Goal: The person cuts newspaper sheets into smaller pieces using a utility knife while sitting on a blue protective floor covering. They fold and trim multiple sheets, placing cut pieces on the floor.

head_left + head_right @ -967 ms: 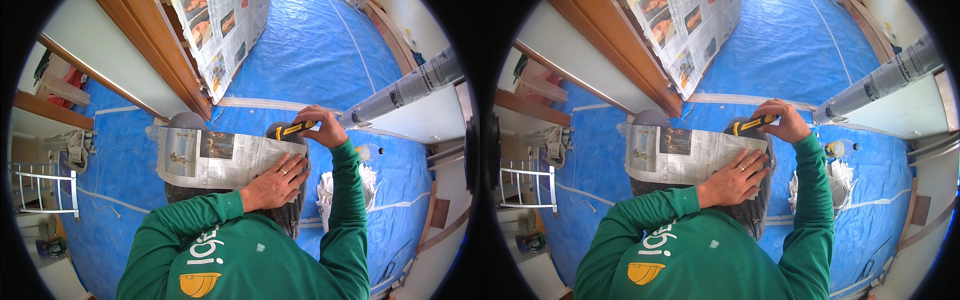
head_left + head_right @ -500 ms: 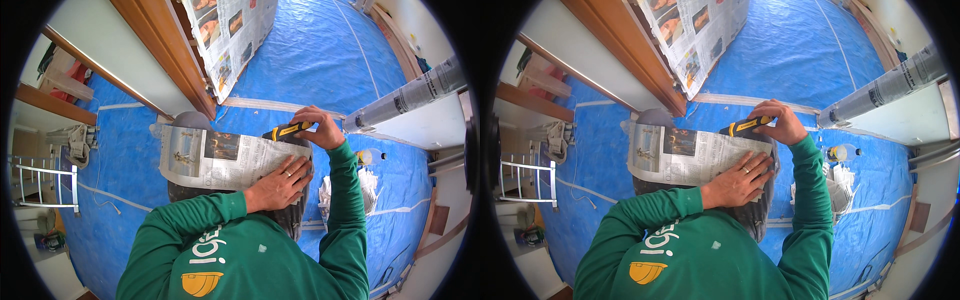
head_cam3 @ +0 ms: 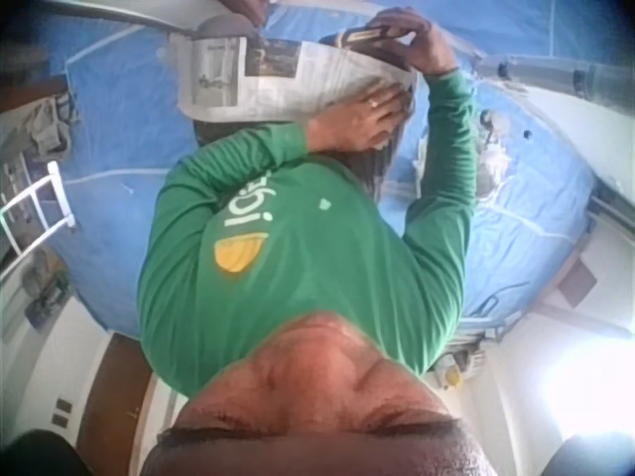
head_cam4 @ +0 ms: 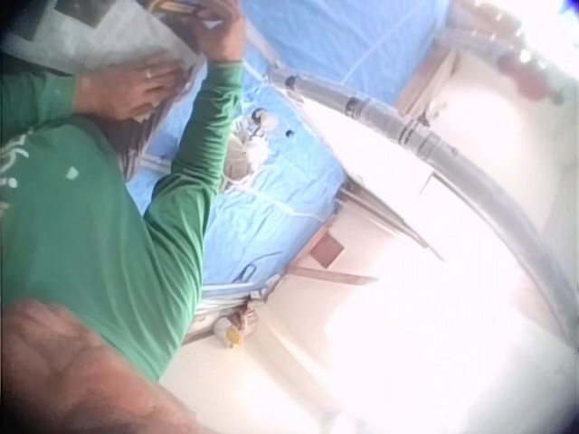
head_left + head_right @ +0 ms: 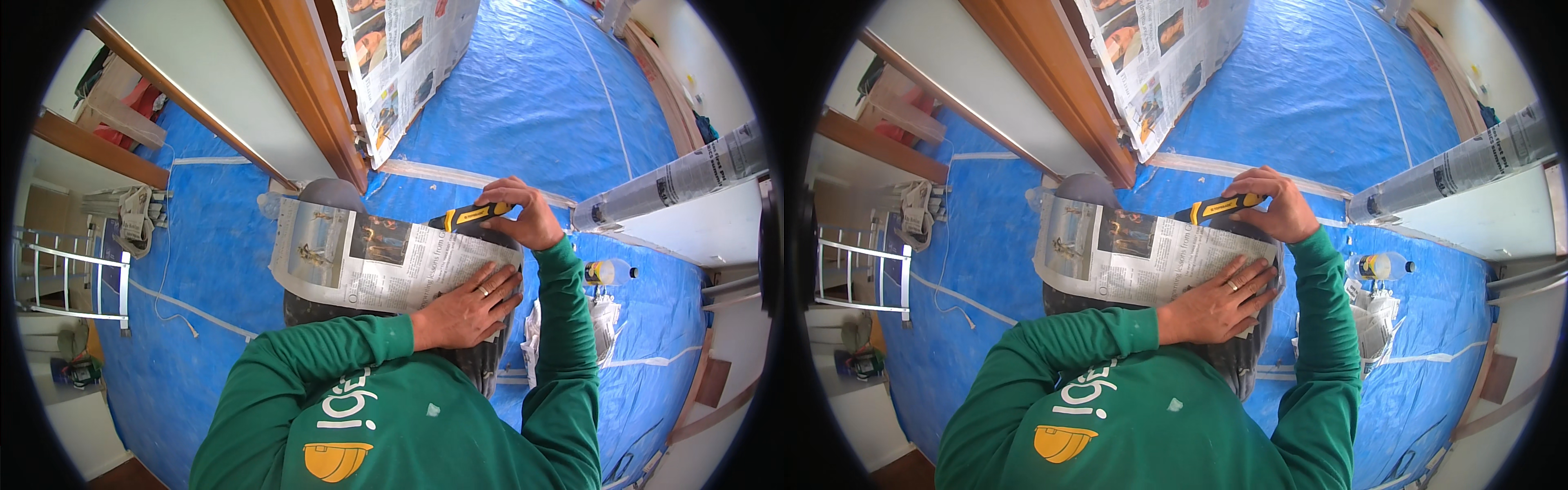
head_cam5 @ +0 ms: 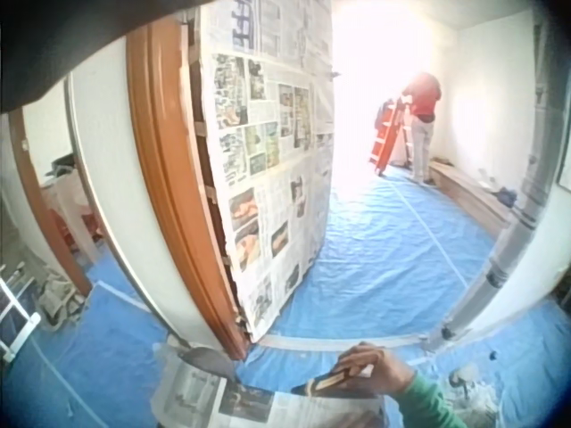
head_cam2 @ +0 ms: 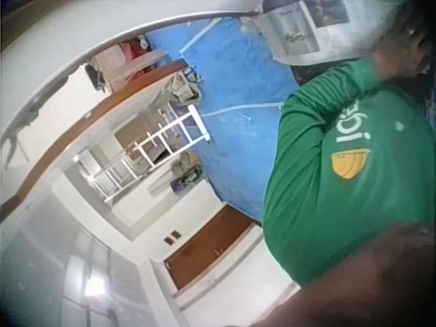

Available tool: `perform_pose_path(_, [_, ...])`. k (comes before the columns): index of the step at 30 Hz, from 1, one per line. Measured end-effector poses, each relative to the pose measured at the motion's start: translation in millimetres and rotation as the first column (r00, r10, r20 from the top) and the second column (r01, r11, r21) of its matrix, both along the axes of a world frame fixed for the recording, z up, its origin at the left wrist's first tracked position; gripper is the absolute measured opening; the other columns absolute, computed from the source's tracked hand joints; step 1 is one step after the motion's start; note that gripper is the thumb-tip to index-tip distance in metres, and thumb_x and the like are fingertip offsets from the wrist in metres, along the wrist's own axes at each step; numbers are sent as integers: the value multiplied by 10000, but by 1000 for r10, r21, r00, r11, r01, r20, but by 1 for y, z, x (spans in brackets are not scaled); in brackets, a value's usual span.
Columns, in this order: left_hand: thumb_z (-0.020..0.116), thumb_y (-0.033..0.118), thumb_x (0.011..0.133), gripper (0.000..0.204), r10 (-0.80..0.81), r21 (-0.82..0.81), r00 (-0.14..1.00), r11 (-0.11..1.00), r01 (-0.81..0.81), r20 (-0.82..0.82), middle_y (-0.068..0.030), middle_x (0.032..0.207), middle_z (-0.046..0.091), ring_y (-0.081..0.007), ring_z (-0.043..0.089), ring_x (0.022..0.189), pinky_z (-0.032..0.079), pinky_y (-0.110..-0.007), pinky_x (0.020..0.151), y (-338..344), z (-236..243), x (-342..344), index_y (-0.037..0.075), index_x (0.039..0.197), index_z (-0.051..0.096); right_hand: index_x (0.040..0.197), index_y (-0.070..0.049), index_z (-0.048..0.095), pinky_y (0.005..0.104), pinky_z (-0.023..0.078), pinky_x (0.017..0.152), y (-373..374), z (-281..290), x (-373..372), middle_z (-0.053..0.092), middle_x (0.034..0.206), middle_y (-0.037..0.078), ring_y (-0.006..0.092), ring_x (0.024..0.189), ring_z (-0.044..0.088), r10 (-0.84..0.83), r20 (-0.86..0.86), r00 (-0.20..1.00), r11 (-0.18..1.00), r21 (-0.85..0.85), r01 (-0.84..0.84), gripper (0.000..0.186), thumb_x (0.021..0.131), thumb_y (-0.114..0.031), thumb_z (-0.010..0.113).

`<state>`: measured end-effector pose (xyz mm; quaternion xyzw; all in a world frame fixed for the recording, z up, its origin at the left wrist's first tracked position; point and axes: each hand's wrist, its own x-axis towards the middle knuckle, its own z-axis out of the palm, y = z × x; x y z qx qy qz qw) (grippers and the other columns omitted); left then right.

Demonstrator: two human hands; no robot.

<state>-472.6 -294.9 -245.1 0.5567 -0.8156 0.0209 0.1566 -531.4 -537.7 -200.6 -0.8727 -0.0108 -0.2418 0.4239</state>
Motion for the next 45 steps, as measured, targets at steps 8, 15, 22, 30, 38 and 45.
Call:
perform_pose_path(8, [606, 381, 1076, 612, -3, -31, 1000, 1000, 2, -27, -255, 1722, 441, -419, 329, 1658, 162, -621, 1380, -2, -1, -1, 10, 1563, 576, 1186, -77, 838, 433, 590, 1013, 5, 9, 17, 799, 1225, 99, 309, 1162, 721, 36, -10, 999, 999, -26, -36, 438, 760, -6, 914])
perform_pose_path(15, [623, 363, 1074, 612, -6, -24, 998, 1000, 5, -56, -250, 1715, 454, -423, 336, 1659, 203, -630, 1368, 0, -2, -1, 26, 1582, 565, 1207, -78, 839, 414, 597, 1003, 12, 18, 29, 790, 1248, 102, 299, 1139, 727, 40, -7, 999, 999, -34, -40, 457, 764, 1, 918])
perform_pose_path(22, [661, 350, 1052, 615, 0, -48, 999, 999, -3, -53, -248, 1704, 468, -422, 346, 1656, 230, -626, 1362, 0, 0, -2, 33, 1572, 574, 1206, -99, 845, 403, 596, 983, 14, 24, 43, 793, 1246, 87, 289, 1110, 730, 46, -12, 999, 998, -36, -47, 477, 747, -8, 939])
perform_pose_path(30, [700, 334, 1041, 607, -15, -42, 991, 999, 9, -133, -243, 1691, 486, -419, 362, 1649, 228, -631, 1365, 5, 14, -6, 13, 1545, 593, 1211, -104, 844, 402, 596, 974, 20, 27, 50, 801, 1246, 86, 285, 1101, 731, 55, -2, 998, 998, -43, -55, 489, 741, -30, 955])
perform_pose_path(38, [684, 345, 1085, 552, 394, -198, 908, 887, -417, -143, -243, 1708, 488, -410, 383, 1647, 233, -640, 1357, 78, 75, 53, -4, 1510, 637, 1221, -98, 842, 401, 587, 995, 25, 28, 44, 803, 1232, 88, 285, 1104, 728, 52, -9, 999, 998, -25, -52, 487, 750, -43, 954])
perform_pose_path(45, [580, 417, 1129, 611, 364, -91, 930, 929, -359, 48, -245, 1734, 437, -403, 324, 1671, 203, -600, 1379, 86, 74, 76, -4, 1572, 588, 1216, -85, 840, 403, 576, 944, 28, 27, 51, 806, 1185, 81, 276, 1033, 709, 64, 2, 998, 997, -34, -64, 473, 759, -55, 958])
